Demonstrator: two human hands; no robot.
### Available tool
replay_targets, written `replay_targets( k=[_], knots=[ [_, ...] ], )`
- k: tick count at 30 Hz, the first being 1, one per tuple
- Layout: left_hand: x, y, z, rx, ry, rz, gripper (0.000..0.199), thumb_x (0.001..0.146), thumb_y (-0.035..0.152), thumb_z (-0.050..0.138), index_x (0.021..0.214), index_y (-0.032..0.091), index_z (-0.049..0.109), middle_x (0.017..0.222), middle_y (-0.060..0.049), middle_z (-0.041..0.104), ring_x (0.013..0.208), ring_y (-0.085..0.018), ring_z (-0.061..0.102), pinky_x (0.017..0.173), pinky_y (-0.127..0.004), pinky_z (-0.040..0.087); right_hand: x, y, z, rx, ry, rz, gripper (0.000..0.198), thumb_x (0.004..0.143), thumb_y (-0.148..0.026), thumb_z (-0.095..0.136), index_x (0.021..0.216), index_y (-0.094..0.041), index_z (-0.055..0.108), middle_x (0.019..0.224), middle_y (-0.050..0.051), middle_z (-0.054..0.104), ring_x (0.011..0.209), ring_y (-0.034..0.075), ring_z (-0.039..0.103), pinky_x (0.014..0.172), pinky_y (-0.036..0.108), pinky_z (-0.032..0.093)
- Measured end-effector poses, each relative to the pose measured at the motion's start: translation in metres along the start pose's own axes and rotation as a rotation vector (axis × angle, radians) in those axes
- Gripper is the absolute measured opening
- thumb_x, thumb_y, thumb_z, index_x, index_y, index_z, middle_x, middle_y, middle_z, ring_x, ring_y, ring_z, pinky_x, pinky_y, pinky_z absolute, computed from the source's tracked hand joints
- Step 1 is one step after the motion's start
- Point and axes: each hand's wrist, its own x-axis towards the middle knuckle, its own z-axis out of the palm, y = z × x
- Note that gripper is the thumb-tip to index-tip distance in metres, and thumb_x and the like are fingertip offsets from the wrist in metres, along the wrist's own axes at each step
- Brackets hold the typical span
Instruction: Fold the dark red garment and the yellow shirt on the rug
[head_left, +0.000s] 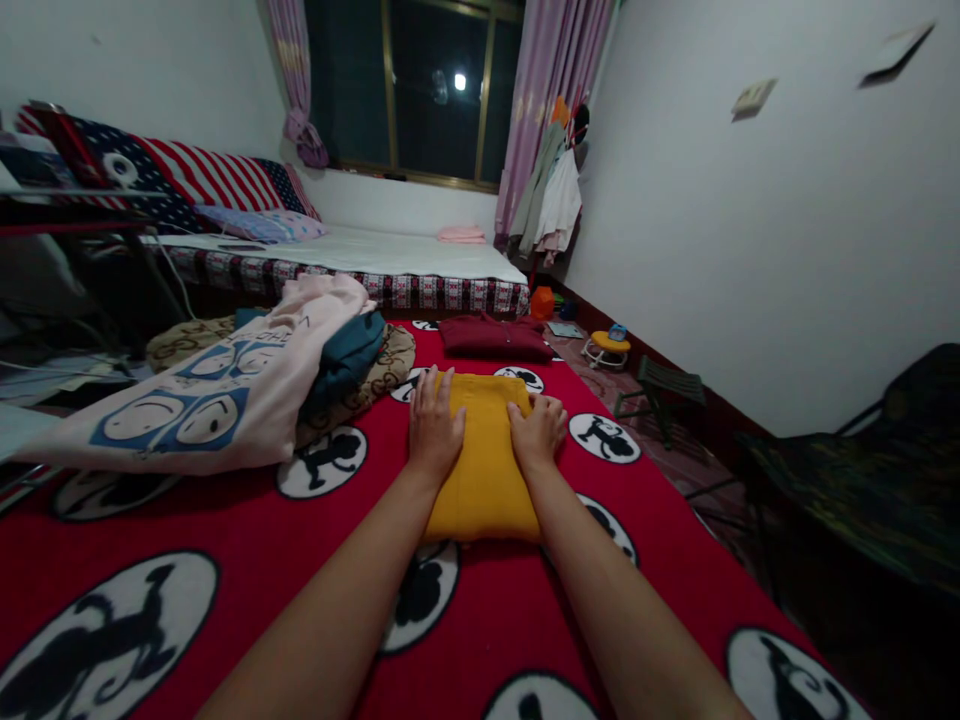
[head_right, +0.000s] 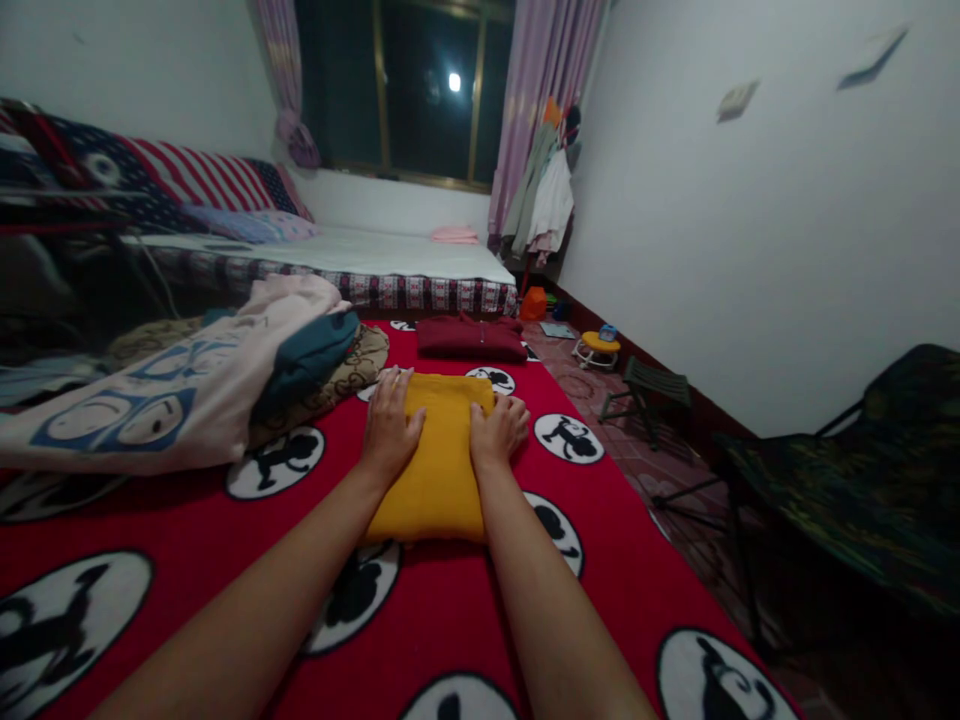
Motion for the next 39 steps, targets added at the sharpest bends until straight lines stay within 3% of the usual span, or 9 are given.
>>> replay_targets(
  k=[5, 8, 11, 14, 18, 23, 26, 31, 39],
  knots=[
    [0.001, -0.001, 0.004, -0.079, 0.01, 0.082, 0.053, 0.083, 0.015, 0.056, 0.135, 0.013, 0.045, 0.139, -0.017, 0.046, 0.134, -0.028, 0.038, 0.114, -0.047, 0.03, 0.005, 0.004, 0.008, 0.077, 0.044, -0.112, 0.026, 0.077, -0.024, 0.063, 0.102, -0.018, 0.067, 0.13, 0.017, 0.052, 0.122, 0.034, 0.042, 0.099, 0.05, 0.034],
    [0.002, 0.003, 0.0, -0.127, 0.043, 0.103, 0.049, 0.087, 0.018, 0.053, 0.135, 0.014, 0.045, 0.14, -0.016, 0.045, 0.134, -0.028, 0.038, 0.114, -0.047, 0.029, 0.003, -0.001, 0.005, 0.199, 0.014, -0.394, 0.021, 0.075, -0.01, 0.056, 0.092, -0.018, 0.066, 0.125, 0.012, 0.059, 0.123, 0.029, 0.045, 0.104, 0.046, 0.032],
    [0.003, 0.011, -0.012, -0.22, 0.072, 0.208, 0.048, 0.092, 0.026, 0.048, 0.14, 0.018, 0.041, 0.149, -0.013, 0.037, 0.14, -0.026, 0.031, 0.115, -0.048, 0.025, -0.007, -0.01, -0.003, 0.385, -0.187, -0.758, 0.024, 0.076, -0.009, 0.052, 0.093, -0.02, 0.065, 0.106, 0.007, 0.069, 0.103, 0.021, 0.059, 0.093, 0.036, 0.042],
    [0.004, 0.018, -0.022, -0.33, -0.058, 0.35, 0.047, 0.097, 0.031, 0.04, 0.143, 0.021, 0.04, 0.153, -0.009, 0.034, 0.142, -0.023, 0.028, 0.117, -0.045, 0.022, -0.019, -0.017, -0.009, 0.518, -0.347, -0.909, 0.013, 0.078, -0.015, 0.051, 0.078, -0.02, 0.063, 0.08, 0.005, 0.069, 0.076, 0.018, 0.062, 0.072, 0.029, 0.046],
    [0.005, 0.022, -0.02, -0.401, -0.338, 0.275, 0.045, 0.101, 0.034, 0.028, 0.136, 0.018, 0.051, 0.134, -0.008, 0.058, 0.124, -0.019, 0.052, 0.105, -0.033, 0.04, -0.018, -0.016, -0.01, 0.796, -0.23, -0.647, 0.021, 0.076, -0.017, 0.044, 0.058, -0.021, 0.053, 0.058, 0.0, 0.058, 0.055, 0.014, 0.055, 0.058, 0.026, 0.043],
    [0.012, 0.033, -0.009, -0.021, -0.401, 0.127, 0.039, 0.095, 0.023, 0.039, 0.13, 0.022, 0.059, 0.105, -0.007, 0.071, 0.097, -0.022, 0.064, 0.084, -0.032, 0.048, 0.006, -0.001, -0.004, 0.821, 0.163, -0.098, 0.02, 0.072, -0.015, 0.039, 0.075, -0.019, 0.058, 0.074, 0.002, 0.063, 0.064, 0.016, 0.058, 0.064, 0.029, 0.047],
    [0.019, 0.044, 0.0, 0.152, -0.489, 0.259, 0.04, 0.088, 0.016, 0.048, 0.122, 0.029, 0.064, 0.108, -0.006, 0.067, 0.097, -0.023, 0.061, 0.078, -0.031, 0.046, 0.017, 0.012, -0.001, 0.624, 0.246, -0.092, 0.024, 0.068, -0.012, 0.04, 0.077, -0.017, 0.061, 0.083, 0.006, 0.064, 0.082, 0.018, 0.059, 0.08, 0.03, 0.046],
    [0.032, 0.052, 0.016, 0.165, -0.655, 0.465, 0.029, 0.087, 0.018, 0.05, 0.101, 0.029, 0.073, 0.117, -0.005, 0.063, 0.099, -0.023, 0.057, 0.081, -0.033, 0.043, 0.021, 0.022, 0.002, 0.537, 0.208, -0.011, 0.029, 0.068, -0.008, 0.038, 0.082, -0.016, 0.062, 0.088, 0.006, 0.065, 0.08, 0.017, 0.059, 0.077, 0.028, 0.046],
    [0.015, 0.042, -0.003, 0.265, -0.373, 0.176, 0.021, 0.085, 0.013, 0.047, 0.089, 0.02, 0.066, 0.096, -0.008, 0.064, 0.09, -0.025, 0.057, 0.07, -0.032, 0.042, 0.023, 0.032, 0.005, 0.497, 0.128, 0.03, 0.032, 0.071, -0.009, 0.041, 0.094, -0.016, 0.063, 0.094, 0.007, 0.066, 0.081, 0.018, 0.061, 0.079, 0.029, 0.046]
  ],
)
